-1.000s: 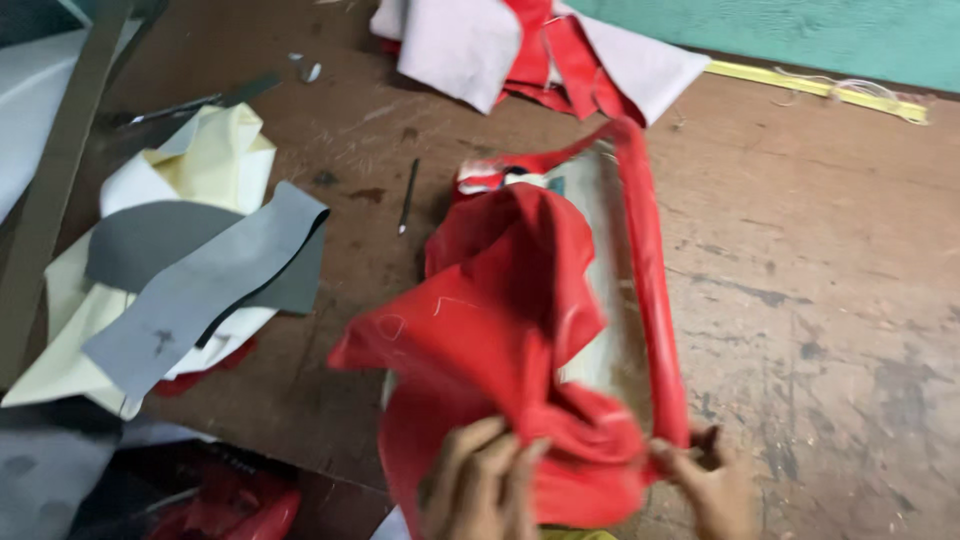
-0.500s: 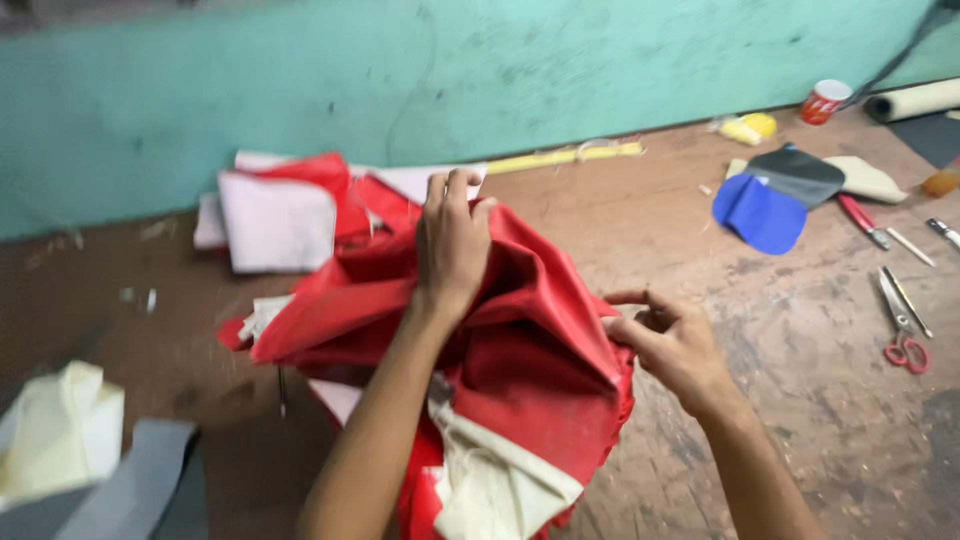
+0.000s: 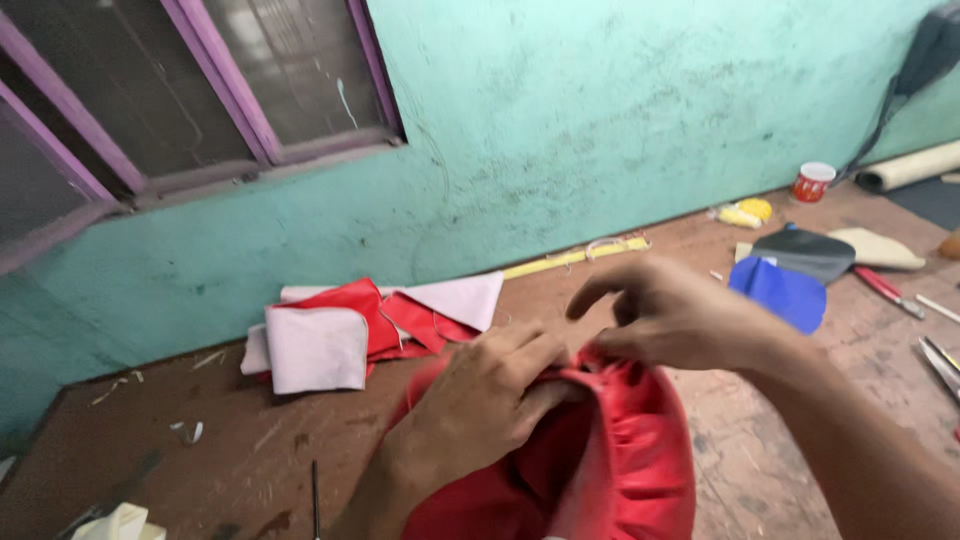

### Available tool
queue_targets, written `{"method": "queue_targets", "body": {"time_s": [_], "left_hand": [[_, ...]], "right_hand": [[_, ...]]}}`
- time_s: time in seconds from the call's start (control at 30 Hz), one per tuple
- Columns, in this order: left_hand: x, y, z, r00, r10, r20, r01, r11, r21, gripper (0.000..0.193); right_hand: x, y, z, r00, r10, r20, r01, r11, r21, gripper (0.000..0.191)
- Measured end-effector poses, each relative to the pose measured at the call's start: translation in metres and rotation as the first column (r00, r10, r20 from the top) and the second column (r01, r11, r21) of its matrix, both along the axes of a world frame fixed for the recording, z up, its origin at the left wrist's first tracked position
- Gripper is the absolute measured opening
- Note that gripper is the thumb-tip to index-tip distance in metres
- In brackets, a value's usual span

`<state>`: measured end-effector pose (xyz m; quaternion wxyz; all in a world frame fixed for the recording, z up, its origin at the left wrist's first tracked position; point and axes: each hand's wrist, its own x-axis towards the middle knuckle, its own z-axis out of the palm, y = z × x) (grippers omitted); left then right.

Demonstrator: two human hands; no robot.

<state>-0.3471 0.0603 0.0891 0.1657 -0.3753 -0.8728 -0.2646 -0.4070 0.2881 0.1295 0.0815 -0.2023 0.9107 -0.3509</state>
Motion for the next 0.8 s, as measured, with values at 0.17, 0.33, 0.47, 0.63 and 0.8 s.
{"method": "queue_targets", "body": {"time_s": [0.17, 0.33, 0.47, 0.63, 0.8], "left_hand": [[-0.005, -0.014, 0.002, 0.918, -0.083, 0.387, 0.059, 0.995, 0.076, 0.024], [0.009, -0.037, 0.022, 0.891, -0.105, 0.442, 0.112, 0.994, 0.011, 0.048], [0.027, -0.04, 0.03, 0.821, 0.192, 0.537, -0.128, 0.98, -0.155, 0.06], [0.046, -0.036, 0.028, 0.883, 0.099, 0.459, -0.158, 0.983, 0.092, 0.055], [0.054, -0.02, 0.023, 0.863, 0.146, 0.484, -0.19, 0.981, 0.043, 0.046]], "right_hand": [[-0.002, -0.018, -0.001, 0.986, 0.077, -0.147, -0.082, 0.996, -0.034, 0.033], [0.01, -0.038, -0.013, 0.991, -0.052, -0.121, 0.055, 0.998, 0.027, 0.035], [0.012, -0.053, -0.021, 0.991, -0.008, -0.134, -0.001, 0.998, -0.069, 0.033], [0.013, -0.049, -0.017, 0.978, 0.208, 0.007, -0.179, 0.86, -0.478, 0.039], [0.022, -0.036, -0.016, 0.866, 0.408, 0.29, -0.103, 0.712, -0.695, 0.035]]}}
